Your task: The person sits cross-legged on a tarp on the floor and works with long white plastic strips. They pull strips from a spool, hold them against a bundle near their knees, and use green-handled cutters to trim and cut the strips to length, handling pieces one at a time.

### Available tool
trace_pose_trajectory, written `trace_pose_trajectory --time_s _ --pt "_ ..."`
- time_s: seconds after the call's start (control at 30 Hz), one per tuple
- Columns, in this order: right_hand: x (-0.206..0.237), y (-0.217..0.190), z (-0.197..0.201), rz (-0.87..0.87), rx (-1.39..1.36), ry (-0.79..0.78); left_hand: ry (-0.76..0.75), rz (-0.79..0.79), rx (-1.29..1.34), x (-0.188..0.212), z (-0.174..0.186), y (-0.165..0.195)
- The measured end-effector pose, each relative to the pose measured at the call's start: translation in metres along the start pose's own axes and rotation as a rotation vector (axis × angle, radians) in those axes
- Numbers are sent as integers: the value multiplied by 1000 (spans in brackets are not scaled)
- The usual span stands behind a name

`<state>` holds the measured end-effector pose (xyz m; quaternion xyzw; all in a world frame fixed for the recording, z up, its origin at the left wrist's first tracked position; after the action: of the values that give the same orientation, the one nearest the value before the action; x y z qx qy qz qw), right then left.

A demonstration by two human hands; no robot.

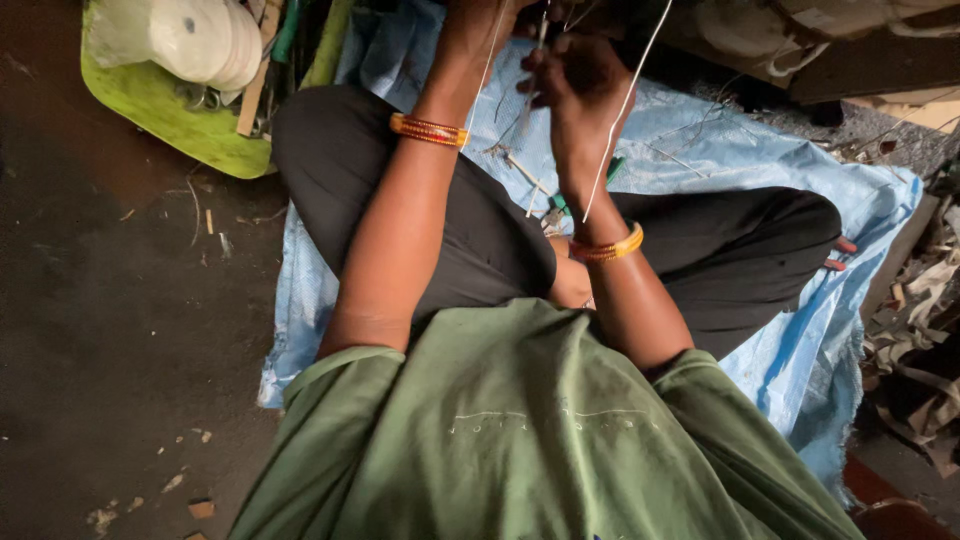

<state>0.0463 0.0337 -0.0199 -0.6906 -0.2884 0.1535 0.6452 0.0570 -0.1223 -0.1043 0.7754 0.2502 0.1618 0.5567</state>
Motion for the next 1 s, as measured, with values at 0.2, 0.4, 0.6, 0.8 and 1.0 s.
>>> trace_pose_trajectory --time_s 0.2,0.4,0.6,0.8,1.0 --pt "-26 15 1 121 -65 -127 86 33 67 5 8 3" --pt "-27 23 -1 101 -191 -122 -98 111 138 13 11 12" --pt "-19 15 5 -76 -46 -88 -36 -80 12 8 13 9" --pt "-11 6 3 -244 96 -177 -47 -280 -17 10 10 16" --pt "-15 2 0 -199 71 -183 -71 -23 77 19 7 27"
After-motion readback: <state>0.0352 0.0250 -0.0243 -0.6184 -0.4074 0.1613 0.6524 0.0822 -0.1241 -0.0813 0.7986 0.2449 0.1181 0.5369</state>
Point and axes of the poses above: each hand's wrist, its own x-axis away from the middle knuckle, its own z-axis out of the back of the hand, y = z × x, the point moved 3 cm from there along -x, towards the middle knuckle, and after that the axes turned 7 degrees about -z, right-handed, at the moved point
